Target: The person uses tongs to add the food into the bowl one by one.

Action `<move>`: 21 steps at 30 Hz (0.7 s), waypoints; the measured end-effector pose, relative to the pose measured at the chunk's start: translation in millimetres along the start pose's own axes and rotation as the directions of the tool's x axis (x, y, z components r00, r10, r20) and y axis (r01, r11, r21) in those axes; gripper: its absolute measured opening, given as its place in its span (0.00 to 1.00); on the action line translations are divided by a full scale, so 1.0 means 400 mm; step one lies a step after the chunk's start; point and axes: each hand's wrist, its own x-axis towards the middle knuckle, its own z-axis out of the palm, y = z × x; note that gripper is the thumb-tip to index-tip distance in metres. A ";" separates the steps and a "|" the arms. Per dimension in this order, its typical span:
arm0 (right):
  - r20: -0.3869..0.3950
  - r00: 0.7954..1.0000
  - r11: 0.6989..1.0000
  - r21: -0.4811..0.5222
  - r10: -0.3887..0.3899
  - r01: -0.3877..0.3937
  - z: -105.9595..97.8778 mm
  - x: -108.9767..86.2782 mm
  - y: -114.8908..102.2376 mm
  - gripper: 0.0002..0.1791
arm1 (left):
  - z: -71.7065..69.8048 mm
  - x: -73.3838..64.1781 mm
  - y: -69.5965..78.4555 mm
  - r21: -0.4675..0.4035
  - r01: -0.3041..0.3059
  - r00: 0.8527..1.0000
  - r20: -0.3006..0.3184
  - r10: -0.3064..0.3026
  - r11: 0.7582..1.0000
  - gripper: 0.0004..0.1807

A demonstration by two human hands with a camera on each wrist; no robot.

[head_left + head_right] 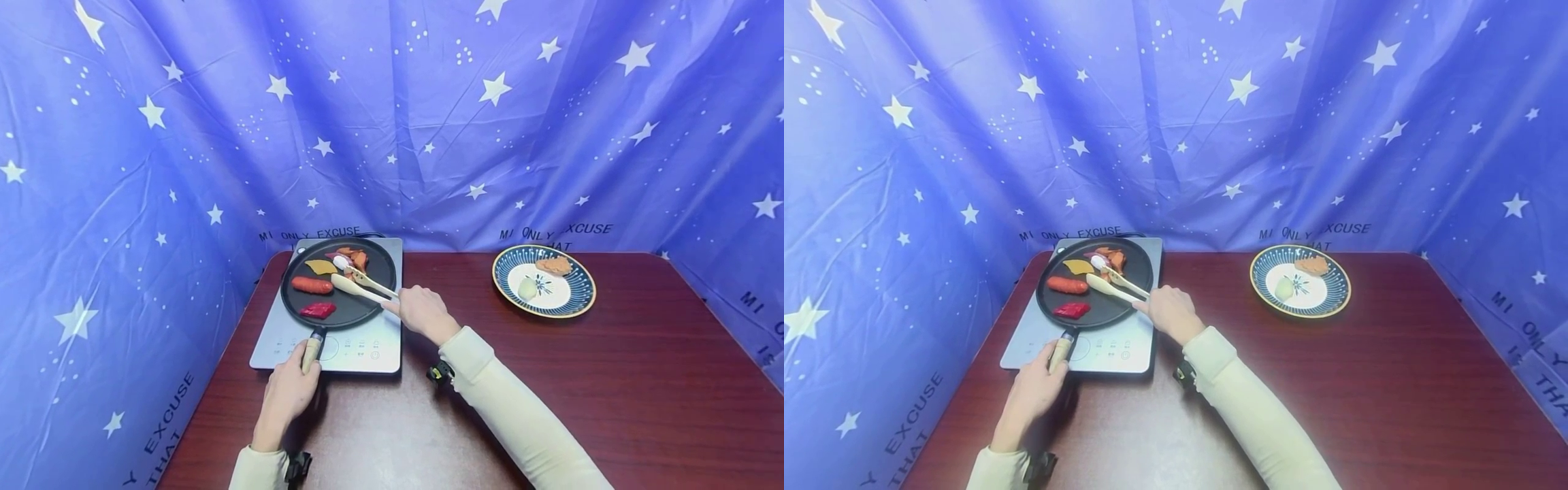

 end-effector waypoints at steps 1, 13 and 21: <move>0.001 1.000 1.000 -0.001 0.003 -0.003 -0.001 0.001 -0.001 0.28 | 0.000 0.000 0.000 0.000 0.000 1.000 -0.001 0.000 1.000 0.28; -0.007 0.999 0.998 -0.054 0.040 -0.040 -0.032 -0.008 -0.003 0.29 | 0.004 0.001 -0.001 -0.007 -0.003 1.000 0.000 0.003 1.000 0.28; -0.058 0.998 0.999 -0.032 0.032 -0.034 -0.072 -0.034 0.007 0.27 | 0.002 0.002 -0.003 -0.007 0.000 1.000 -0.002 0.000 1.000 0.28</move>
